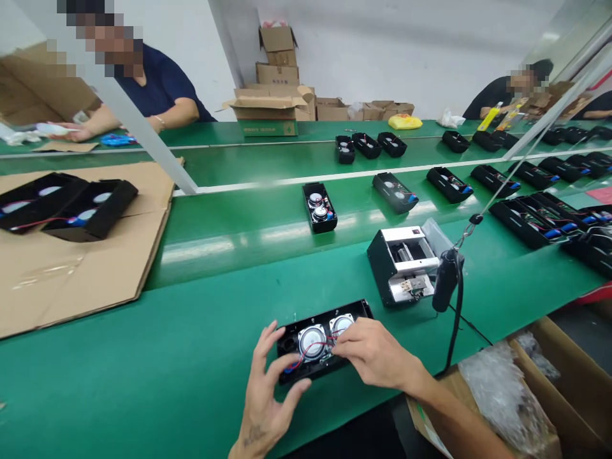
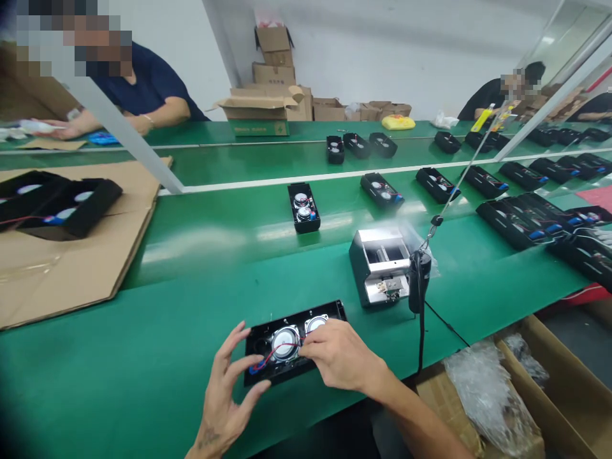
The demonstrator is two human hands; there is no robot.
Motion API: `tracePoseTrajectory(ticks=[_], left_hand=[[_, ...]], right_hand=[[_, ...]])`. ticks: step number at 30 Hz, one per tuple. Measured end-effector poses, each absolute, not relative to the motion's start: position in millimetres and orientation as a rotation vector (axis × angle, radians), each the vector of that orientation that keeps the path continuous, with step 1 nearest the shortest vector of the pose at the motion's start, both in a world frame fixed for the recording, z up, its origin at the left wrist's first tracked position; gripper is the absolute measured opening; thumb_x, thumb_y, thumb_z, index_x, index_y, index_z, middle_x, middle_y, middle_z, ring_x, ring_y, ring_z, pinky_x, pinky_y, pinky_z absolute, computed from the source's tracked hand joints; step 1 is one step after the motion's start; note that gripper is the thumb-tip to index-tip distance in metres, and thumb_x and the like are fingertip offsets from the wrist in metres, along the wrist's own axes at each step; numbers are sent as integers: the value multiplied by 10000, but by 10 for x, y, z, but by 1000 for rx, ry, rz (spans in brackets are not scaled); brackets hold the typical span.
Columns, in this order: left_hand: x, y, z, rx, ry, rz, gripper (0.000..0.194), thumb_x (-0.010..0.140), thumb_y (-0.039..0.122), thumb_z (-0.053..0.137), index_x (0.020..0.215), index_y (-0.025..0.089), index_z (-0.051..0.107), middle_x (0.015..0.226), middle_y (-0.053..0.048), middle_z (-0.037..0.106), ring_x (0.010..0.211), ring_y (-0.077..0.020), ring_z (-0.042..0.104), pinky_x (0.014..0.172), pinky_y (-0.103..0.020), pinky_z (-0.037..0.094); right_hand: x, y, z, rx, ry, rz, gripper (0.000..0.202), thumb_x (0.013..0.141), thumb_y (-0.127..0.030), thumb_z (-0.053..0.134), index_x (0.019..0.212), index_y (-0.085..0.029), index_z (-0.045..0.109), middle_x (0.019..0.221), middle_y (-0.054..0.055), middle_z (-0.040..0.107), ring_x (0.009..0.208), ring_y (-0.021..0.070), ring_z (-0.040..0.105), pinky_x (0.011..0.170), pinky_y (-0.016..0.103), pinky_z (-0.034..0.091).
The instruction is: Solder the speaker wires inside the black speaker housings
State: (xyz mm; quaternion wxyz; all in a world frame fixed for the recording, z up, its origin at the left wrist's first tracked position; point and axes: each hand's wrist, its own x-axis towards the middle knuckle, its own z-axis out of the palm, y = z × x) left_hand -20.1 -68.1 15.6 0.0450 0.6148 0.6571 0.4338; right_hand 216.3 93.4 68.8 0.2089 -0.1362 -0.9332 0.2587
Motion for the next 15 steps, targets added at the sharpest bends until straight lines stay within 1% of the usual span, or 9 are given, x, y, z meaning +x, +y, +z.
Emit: tracePoseTrajectory(ticks=[2, 4, 5, 7, 9, 12, 15], left_hand=[[-227, -681, 250, 2165, 1971, 1149, 309, 912, 467, 807, 1165, 299, 747, 1560, -111, 606, 1581, -431, 445, 1262, -743, 392], [-230, -653, 292, 2352, 1961, 966, 387, 895, 492, 831, 1223, 302, 752, 1541, -117, 632, 1599, -438, 411, 1290, -768, 320], [-224, -636, 293, 2417, 1956, 878, 393, 906, 477, 826, 1247, 299, 750, 1541, -118, 637, 1611, -434, 393, 1298, -764, 307], [-204, -610, 268, 2483, 1955, 748, 322, 939, 381, 794, 1245, 290, 751, 1543, -113, 645, 1633, -421, 362, 1308, -751, 296], [-181, -599, 228, 2500, 1961, 683, 258, 949, 266, 757, 1207, 283, 759, 1538, -104, 654, 1642, -413, 350, 1312, -745, 297], [-163, -598, 182, 2480, 1976, 642, 293, 923, 162, 731, 1193, 273, 757, 1549, -102, 650, 1641, -418, 352, 1313, -740, 304], [-166, -587, 158, 2514, 1955, 641, 322, 897, 122, 708, 1180, 266, 760, 1543, -90, 660, 1656, -423, 314, 1335, -730, 265]], right_hand=[[2108, 824, 698, -372, -2737, 563, 259, 986, -67, 610, 1077, -214, 803, 974, 58, 832, 819, 211, 717, 755, 368, 514], [2027, 721, 699, -391, -2840, 478, 198, 993, -76, 614, 1013, -197, 770, 919, 49, 805, 784, 203, 682, 749, 375, 474], [1985, 677, 693, -403, -2878, 455, 176, 1000, -82, 616, 978, -191, 754, 896, 45, 793, 768, 198, 670, 748, 376, 457], [1919, 617, 667, -431, -2919, 456, 176, 1003, -74, 613, 945, -186, 736, 881, 36, 786, 754, 187, 663, 745, 372, 428], [1892, 599, 626, -462, -2927, 507, 209, 986, -36, 600, 962, -189, 740, 899, 27, 796, 759, 178, 666, 745, 366, 411], [1924, 629, 563, -474, -2904, 611, 276, 969, -9, 584, 1036, -207, 764, 944, 12, 817, 779, 174, 674, 762, 361, 415], [1985, 651, 535, -461, -2866, 689, 331, 956, -8, 570, 1113, -213, 777, 1008, 10, 837, 814, 176, 694, 789, 361, 433]])
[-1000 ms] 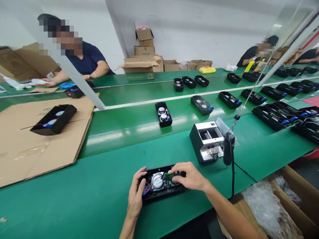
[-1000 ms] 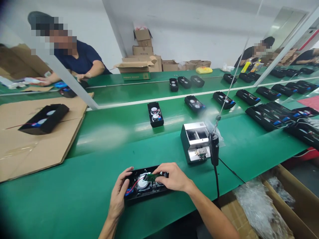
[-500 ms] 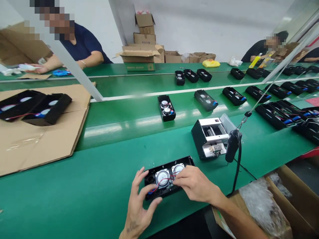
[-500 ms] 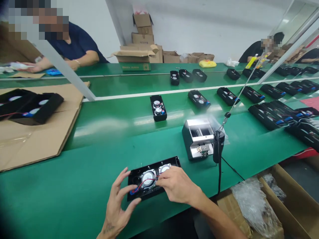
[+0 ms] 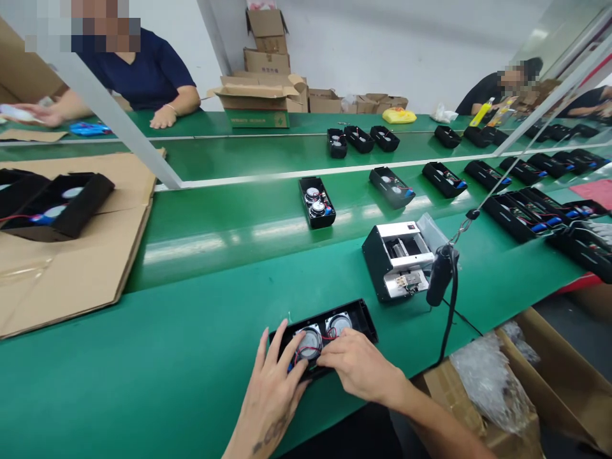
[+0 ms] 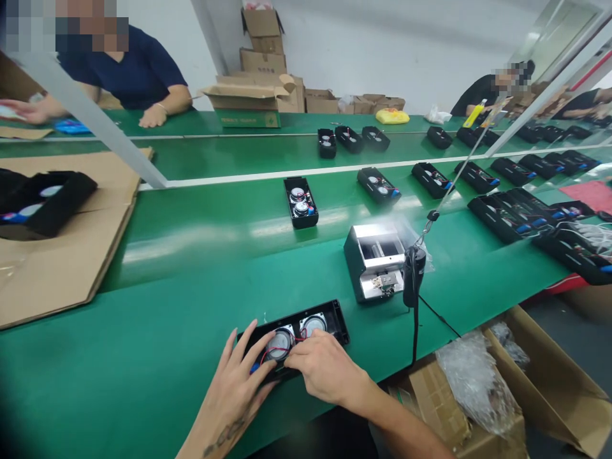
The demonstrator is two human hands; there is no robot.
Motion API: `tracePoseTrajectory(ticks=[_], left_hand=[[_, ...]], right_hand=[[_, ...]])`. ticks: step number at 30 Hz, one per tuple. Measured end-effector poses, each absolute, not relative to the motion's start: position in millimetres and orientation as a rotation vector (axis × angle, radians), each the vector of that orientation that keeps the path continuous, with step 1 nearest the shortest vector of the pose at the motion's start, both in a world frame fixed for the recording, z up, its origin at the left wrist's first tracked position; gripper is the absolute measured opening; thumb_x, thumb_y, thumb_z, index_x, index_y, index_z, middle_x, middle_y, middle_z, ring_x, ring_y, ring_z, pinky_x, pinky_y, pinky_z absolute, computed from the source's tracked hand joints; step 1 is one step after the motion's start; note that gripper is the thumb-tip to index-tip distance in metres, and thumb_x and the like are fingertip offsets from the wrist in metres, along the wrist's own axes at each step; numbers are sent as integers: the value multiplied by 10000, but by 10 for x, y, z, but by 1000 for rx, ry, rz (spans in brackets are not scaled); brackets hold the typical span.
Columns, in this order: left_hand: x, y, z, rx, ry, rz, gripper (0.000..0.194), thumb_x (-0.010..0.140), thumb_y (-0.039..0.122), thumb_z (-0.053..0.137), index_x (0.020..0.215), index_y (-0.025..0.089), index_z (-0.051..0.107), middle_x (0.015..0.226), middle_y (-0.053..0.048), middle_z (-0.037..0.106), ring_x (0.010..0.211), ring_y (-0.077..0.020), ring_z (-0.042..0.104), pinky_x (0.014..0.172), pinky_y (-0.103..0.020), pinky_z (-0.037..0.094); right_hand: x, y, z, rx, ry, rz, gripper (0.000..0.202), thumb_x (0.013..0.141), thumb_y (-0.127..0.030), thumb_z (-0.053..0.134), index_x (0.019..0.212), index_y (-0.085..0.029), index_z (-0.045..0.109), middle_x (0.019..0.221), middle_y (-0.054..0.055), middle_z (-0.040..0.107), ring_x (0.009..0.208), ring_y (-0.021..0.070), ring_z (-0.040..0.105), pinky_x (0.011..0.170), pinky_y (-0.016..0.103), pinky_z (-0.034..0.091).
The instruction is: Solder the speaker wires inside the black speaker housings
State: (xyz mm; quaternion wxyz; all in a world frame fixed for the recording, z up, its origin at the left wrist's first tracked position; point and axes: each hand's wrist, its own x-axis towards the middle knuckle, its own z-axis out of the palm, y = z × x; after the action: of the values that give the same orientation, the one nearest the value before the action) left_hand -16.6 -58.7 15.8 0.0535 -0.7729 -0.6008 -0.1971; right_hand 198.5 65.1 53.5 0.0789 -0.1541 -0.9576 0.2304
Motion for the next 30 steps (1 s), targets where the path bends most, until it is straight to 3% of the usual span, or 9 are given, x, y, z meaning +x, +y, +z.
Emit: tracePoseTrajectory(ticks=[9, 13, 15, 16, 19, 22, 24, 26, 30], left_hand=[[-135, -493, 114, -2410, -1707, -576, 477, 841, 116, 697, 1293, 258, 747, 1518, -83, 685, 1664, -466, 255, 1345, -788, 90], [-145, -395, 110, -2459, -1638, -521, 281, 853, 186, 764, 1130, 233, 779, 1482, -55, 702, 1650, -463, 300, 1369, -743, 73], [-178, -339, 98, -2507, -1673, -579, 130, 853, 280, 831, 966, 240, 780, 1417, -32, 737, 1610, -436, 394, 1384, -689, 118], [-201, -310, 94, -2528, -1697, -620, 148, 846, 339, 862, 923, 245, 778, 1383, -24, 754, 1584, -422, 437, 1384, -660, 157], [-296, -200, 126, -2594, -1762, -713, 204, 834, 434, 894, 936, 280, 808, 1324, -12, 784, 1526, -389, 500, 1329, -605, 295], [-425, -2, 266, -2776, -1915, -670, 131, 857, 398, 868, 963, 328, 839, 1327, -13, 784, 1522, -386, 491, 1260, -619, 357], [-525, 179, 399, -2932, -2129, -583, 104, 838, 393, 873, 886, 309, 836, 1360, -12, 769, 1524, -397, 482, 1249, -611, 357], [-622, 363, 523, -3013, -2324, -527, 222, 794, 437, 896, 737, 254, 783, 1356, -12, 762, 1458, -374, 550, 1206, -522, 421], [-748, 590, 650, -3047, -2424, -529, 390, 696, 539, 924, 671, 217, 705, 1267, -12, 762, 1116, -242, 711, 918, -309, 548]], right_hand=[[2007, 586, 487, -491, -2811, 675, 258, 879, -83, 610, 1076, -164, 756, 1009, 66, 816, 783, 206, 682, 756, 384, 443], [1996, 615, 501, -454, -2882, 622, 238, 872, -85, 606, 1060, -157, 733, 961, 66, 794, 773, 207, 660, 783, 381, 445], [1979, 605, 522, -468, -2926, 576, 209, 865, -81, 604, 1028, -152, 712, 952, 76, 785, 776, 212, 653, 799, 381, 447], [1966, 597, 532, -480, -2940, 550, 197, 869, -73, 597, 1016, -151, 702, 958, 83, 784, 788, 217, 656, 814, 382, 451], [1905, 605, 583, -502, -2959, 507, 190, 921, -53, 565, 1032, -144, 688, 998, 106, 793, 866, 237, 688, 897, 393, 462], [1797, 750, 710, -534, -2990, 569, 170, 993, -126, 600, 1132, -142, 697, 1030, 131, 809, 928, 264, 724, 948, 409, 464], [1692, 928, 836, -581, -3028, 642, 222, 987, -199, 671, 1200, -147, 704, 1008, 135, 820, 923, 288, 746, 914, 411, 468], [1571, 1128, 964, -615, -3062, 755, 336, 937, -227, 736, 1265, -161, 708, 955, 111, 829, 887, 297, 764, 824, 374, 464], [1371, 1415, 1104, -608, -3083, 1030, 431, 840, -226, 815, 1265, -187, 754, 1015, 76, 854, 903, 280, 783, 667, 298, 397]])
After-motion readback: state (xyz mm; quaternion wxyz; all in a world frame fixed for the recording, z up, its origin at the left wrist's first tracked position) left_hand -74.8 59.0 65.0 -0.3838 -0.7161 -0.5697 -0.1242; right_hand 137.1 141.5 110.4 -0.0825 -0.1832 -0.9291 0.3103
